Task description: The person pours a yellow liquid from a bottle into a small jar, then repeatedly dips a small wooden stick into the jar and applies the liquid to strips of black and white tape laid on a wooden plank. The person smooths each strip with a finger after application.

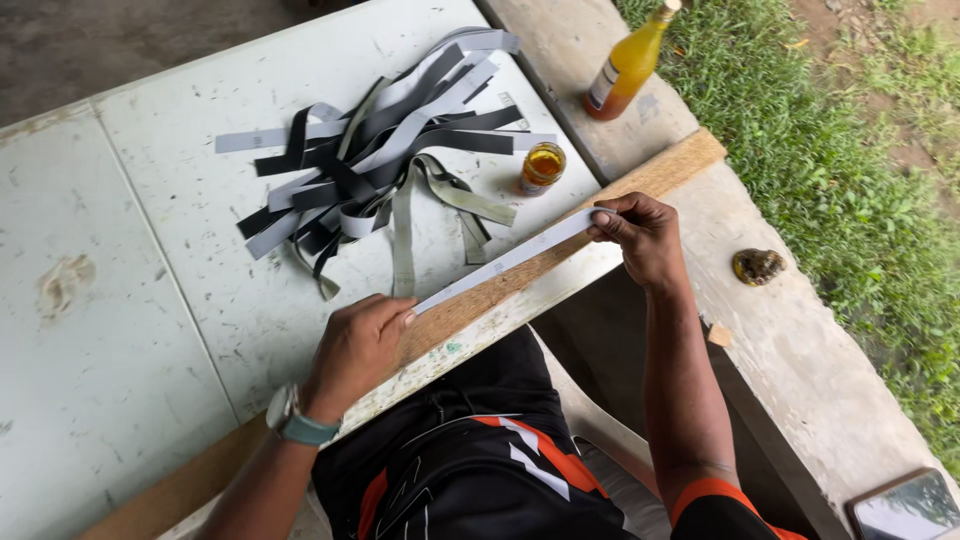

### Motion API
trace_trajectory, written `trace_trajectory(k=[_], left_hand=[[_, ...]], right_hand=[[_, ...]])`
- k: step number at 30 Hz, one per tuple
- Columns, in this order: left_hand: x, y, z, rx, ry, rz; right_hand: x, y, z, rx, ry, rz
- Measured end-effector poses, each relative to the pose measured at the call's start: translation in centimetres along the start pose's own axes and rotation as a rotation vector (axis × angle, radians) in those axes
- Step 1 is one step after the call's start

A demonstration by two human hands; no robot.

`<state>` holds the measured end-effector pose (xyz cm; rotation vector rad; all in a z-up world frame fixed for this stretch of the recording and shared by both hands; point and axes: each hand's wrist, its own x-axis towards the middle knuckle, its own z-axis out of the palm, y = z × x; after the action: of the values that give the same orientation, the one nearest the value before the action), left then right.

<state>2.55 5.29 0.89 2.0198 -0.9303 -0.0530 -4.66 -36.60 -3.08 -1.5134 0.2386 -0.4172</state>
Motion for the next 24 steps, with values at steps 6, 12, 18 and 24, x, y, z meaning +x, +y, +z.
trace_trajectory(k=[6, 12, 18, 24], left_hand=[[-0.9, -0.9, 1.7, 0.149, 0.187, 0.191], [3.1, -4.9, -2.6, 0.079, 0.233, -0.155], [8.3, -10.9, -6.1, -0.374, 0.235, -0.461], [5.9, -13.2, -6.7, -0.252, 0.152, -0.269]], right_hand=[[0.1, 1.1, -0.6, 0.164, 0.014, -0.044], [2.7, -4.4, 3.5, -0.171, -0.012, -0.153], [9.9, -9.1, 11.9, -0.525, -0.21, -0.354], [12.9, -9.1, 15.7, -0.964, -0.212, -0.6]])
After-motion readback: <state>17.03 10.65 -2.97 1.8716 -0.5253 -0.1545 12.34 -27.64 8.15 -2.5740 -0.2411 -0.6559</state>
